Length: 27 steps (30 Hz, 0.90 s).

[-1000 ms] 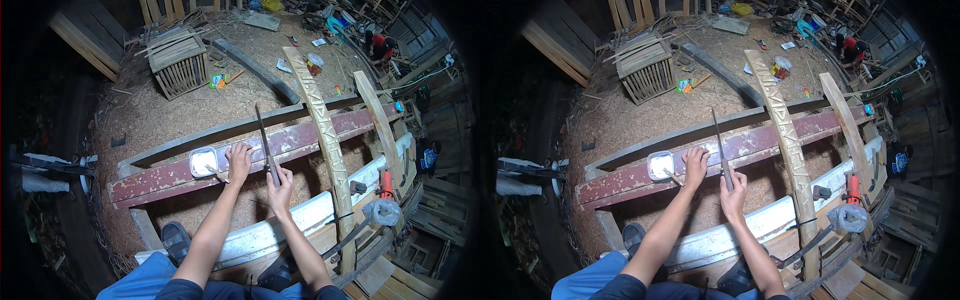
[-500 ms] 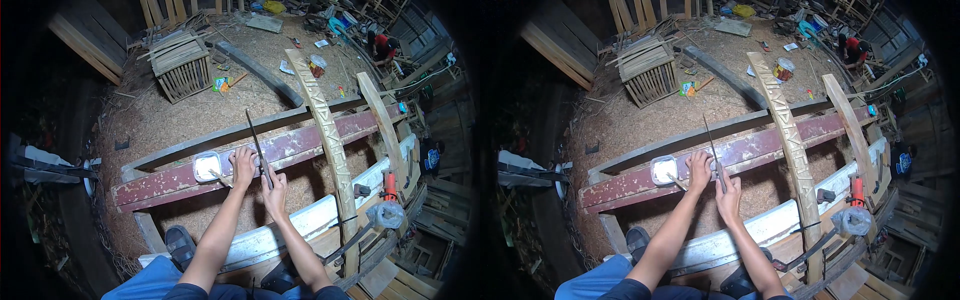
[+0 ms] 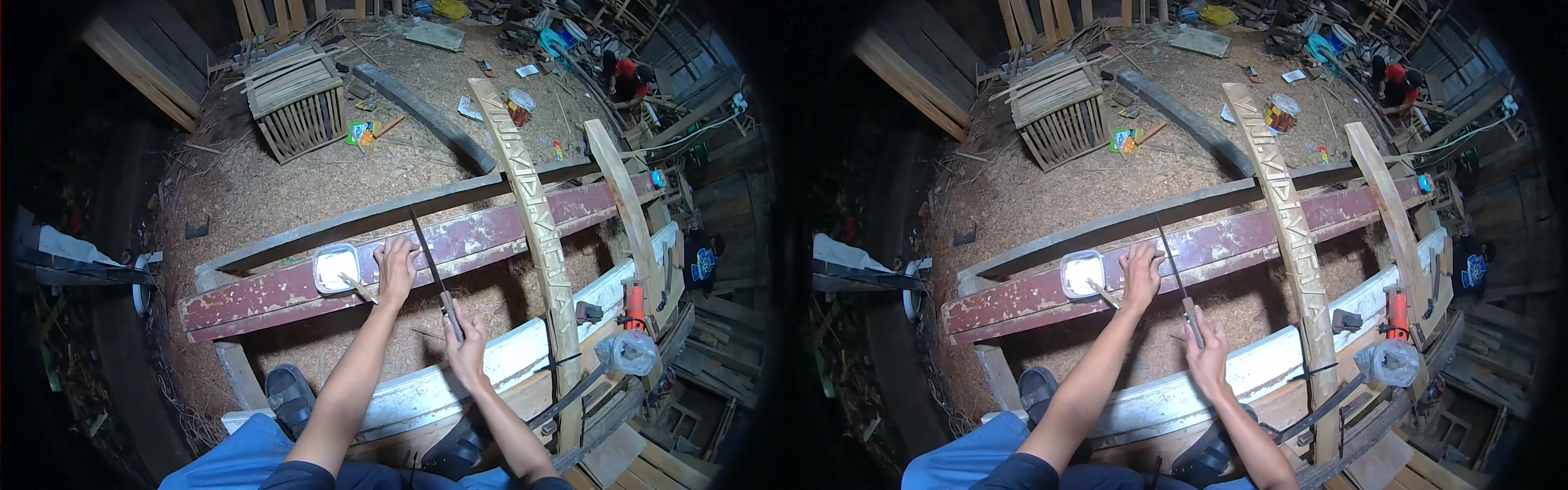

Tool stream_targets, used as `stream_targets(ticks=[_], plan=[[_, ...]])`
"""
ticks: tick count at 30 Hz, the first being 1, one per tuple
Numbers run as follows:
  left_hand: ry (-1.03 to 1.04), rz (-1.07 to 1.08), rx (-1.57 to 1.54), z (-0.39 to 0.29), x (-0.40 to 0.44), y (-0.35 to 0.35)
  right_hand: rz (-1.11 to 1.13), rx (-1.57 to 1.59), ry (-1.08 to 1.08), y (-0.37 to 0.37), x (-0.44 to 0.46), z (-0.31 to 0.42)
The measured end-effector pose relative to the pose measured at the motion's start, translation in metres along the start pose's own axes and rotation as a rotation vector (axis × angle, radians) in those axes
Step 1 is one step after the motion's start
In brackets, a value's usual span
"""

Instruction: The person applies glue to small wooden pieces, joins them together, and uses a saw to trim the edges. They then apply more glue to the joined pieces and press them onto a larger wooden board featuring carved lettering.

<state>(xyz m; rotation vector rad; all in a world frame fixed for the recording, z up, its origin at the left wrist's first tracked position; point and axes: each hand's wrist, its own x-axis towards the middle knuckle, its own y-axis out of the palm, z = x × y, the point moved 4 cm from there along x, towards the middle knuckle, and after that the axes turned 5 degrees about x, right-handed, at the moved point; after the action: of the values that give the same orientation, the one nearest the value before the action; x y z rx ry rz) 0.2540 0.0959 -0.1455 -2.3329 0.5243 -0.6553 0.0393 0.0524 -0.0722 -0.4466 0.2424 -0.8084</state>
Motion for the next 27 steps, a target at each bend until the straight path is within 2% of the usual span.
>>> stream_targets(ticks=[4,8,13,16,17,19,25,27], plan=[[0.041,-0.003,-0.008,0.002,-0.001,0.002,-0.024,-0.115,-0.106,0.002,0.001,0.002],[0.011,-0.001,-0.018,0.004,-0.002,0.002,-0.08,0.011,-0.11,0.018,0.019,-0.001],[0.027,-0.007,-0.012,0.002,-0.002,0.001,-0.145,-0.007,-0.145,0.026,0.061,0.014],[0.037,0.018,0.015,0.0,-0.002,0.0,-0.114,0.025,-0.106,0.038,0.069,0.016],[0.039,0.018,0.012,0.0,-0.001,0.001,-0.084,0.039,-0.019,0.042,0.069,0.015],[0.042,0.009,-0.001,0.0,-0.002,0.001,-0.091,-0.042,-0.116,0.045,0.068,0.013],[0.068,-0.034,0.01,-0.001,-0.004,0.002,0.024,-0.288,0.032,0.054,0.065,0.014],[0.047,-0.021,0.019,-0.001,-0.005,0.003,-0.036,-0.298,-0.038,0.053,0.068,0.012]])
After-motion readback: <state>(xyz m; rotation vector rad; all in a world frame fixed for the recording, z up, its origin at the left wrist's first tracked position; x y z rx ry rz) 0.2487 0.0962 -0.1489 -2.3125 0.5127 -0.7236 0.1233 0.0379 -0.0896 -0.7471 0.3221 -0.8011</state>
